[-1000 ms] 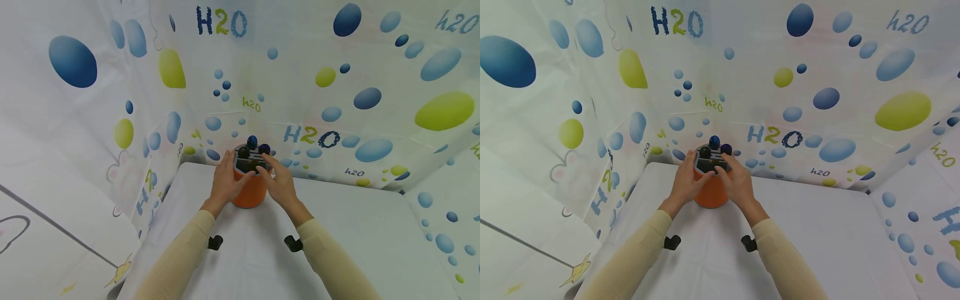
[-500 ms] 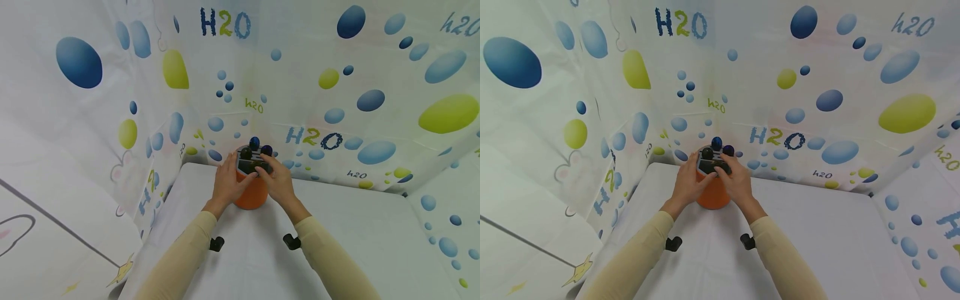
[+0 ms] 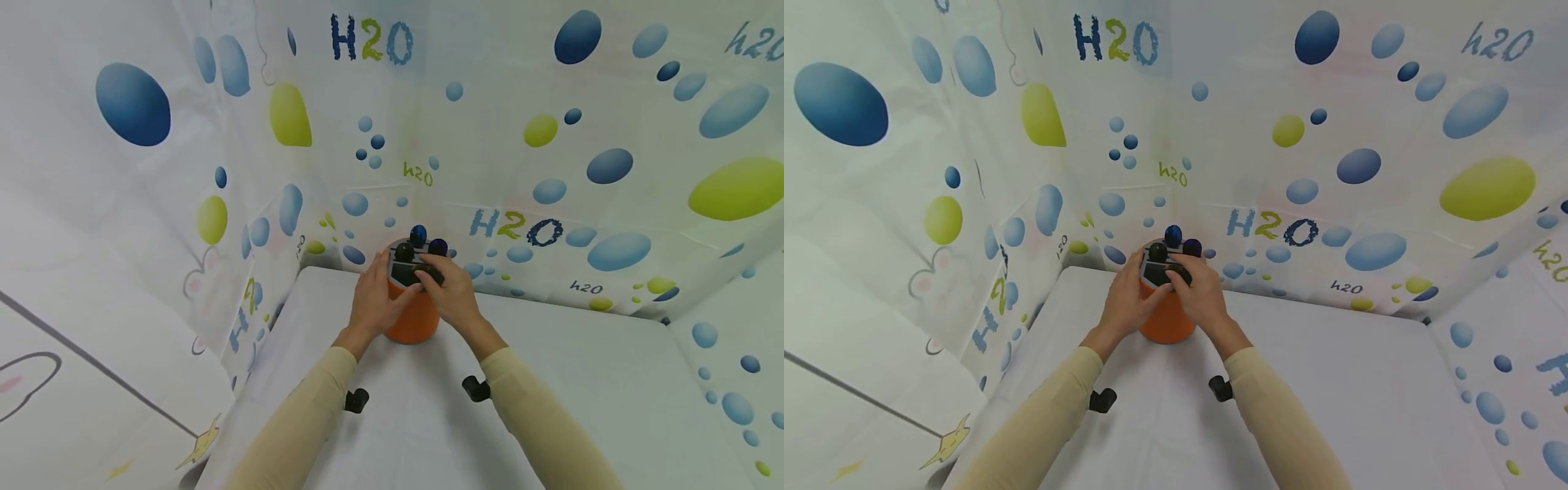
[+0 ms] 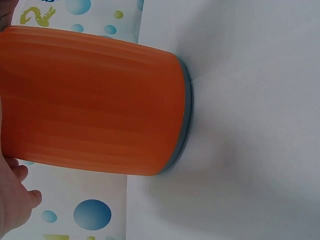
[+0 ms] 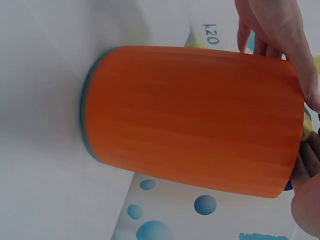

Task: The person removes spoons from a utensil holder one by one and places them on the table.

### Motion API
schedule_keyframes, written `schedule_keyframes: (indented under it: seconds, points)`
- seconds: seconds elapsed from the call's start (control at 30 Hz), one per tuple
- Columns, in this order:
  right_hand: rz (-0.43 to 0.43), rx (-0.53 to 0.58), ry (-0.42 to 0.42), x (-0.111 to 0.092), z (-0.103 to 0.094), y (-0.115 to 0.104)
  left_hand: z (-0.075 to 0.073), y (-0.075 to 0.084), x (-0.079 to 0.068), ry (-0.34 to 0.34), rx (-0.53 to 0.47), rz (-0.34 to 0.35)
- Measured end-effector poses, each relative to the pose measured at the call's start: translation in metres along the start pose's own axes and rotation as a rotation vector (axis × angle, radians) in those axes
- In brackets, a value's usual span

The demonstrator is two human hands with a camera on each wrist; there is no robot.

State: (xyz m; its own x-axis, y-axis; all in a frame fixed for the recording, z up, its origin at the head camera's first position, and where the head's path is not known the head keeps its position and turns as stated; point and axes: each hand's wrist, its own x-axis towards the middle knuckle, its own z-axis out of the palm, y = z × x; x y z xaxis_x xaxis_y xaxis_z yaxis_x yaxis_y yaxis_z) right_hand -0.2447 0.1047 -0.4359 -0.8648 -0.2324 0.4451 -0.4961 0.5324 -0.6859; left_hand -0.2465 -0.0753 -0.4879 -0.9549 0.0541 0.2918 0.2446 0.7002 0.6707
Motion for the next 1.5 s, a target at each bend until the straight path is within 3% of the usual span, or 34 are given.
schedule_keyframes:
  seconds: [0.23, 0.9, 1.5]
  points:
    - [0.018, -0.009, -0.051, 0.0027, -0.0022, 0.0013, -0.0006, -0.0018, 0.0005, 0.015, -0.013, 0.016]
    - [0.027, -0.002, -0.071, 0.0078, -0.0012, 0.0022, 0.0008, -0.0012, 0.0012, 0.041, -0.042, 0.055]
    - [0.027, -0.003, -0.075, 0.0082, -0.0025, 0.0031, 0.0038, -0.0008, 0.0024, -0.003, -0.034, 0.007]
